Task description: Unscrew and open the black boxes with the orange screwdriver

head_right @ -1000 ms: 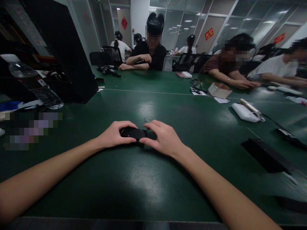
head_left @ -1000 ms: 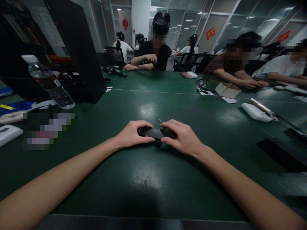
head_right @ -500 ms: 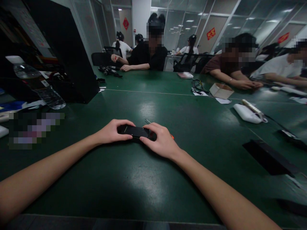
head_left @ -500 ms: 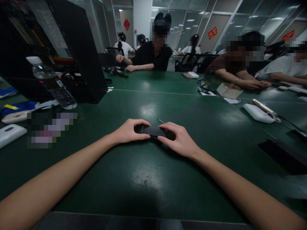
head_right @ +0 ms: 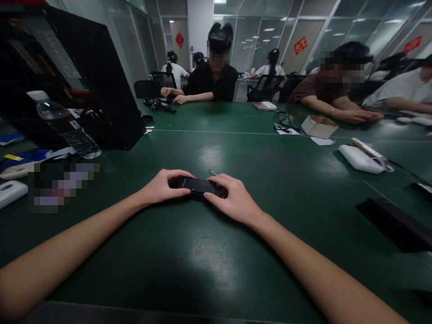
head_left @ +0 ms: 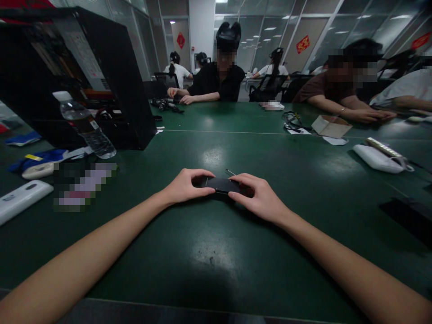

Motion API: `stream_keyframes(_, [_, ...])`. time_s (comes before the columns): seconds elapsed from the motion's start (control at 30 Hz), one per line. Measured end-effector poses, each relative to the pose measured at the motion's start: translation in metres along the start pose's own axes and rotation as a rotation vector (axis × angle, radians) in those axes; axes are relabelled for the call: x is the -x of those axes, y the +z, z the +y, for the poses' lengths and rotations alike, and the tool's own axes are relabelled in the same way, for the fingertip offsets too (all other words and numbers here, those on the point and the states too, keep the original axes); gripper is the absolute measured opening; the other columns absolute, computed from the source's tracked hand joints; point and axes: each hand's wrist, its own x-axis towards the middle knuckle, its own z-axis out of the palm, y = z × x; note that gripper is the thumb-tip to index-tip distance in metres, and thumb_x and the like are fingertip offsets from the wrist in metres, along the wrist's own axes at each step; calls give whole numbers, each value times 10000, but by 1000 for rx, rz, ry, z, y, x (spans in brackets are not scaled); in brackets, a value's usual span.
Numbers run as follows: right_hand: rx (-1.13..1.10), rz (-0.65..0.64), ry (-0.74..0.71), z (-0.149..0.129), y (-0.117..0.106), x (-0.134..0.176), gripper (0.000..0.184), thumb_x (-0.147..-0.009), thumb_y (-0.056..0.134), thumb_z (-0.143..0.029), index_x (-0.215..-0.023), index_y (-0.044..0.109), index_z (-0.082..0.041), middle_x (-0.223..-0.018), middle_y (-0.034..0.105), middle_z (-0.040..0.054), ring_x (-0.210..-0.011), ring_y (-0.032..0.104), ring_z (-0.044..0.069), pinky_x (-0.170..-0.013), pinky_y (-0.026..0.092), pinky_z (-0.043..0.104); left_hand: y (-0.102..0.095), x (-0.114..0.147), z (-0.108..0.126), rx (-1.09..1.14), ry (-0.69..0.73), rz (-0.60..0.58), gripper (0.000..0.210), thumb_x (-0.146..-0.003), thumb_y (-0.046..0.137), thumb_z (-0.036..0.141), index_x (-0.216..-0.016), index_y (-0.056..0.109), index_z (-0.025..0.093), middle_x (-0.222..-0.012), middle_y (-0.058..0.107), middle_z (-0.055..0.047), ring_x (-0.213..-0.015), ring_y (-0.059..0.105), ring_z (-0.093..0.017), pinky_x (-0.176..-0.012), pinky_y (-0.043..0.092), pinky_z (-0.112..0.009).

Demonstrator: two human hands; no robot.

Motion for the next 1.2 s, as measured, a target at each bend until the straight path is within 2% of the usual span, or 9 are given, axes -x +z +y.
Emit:
stream_keyframes(0.43, [24,27,-23,0,2,2,361,-857,690,-416,-1142,697,-193,-1067,692,77,-854,636,194,-778,517,349,-3,-1,1,-2,-1,-27,476,-788,777,429,-1164,699,147,-966,718,-61,-834,662,-191,-740,506,-295])
stream_keyframes(0.67, [49,33,-53,-3,1,2,333,-869,684,-380,-1142,679,-190,-1044,687,67,-867,632,191,-804,508,344,-10,0,2,14,3,-87,481,-791,776,403,-1182,680,140,-1000,712,-66,-877,663,-196,-777,508,-300])
stream_keyframes(1.2, [30,12,-10,1,1,3,352,-864,689,-392,-1170,677,-216,-1085,691,64,-872,641,196,-793,520,350,-12,1,0,46,0,-93,482,-781,786,404,-1171,685,138,-1056,722,-92,-950,682,-227,-855,526,-356])
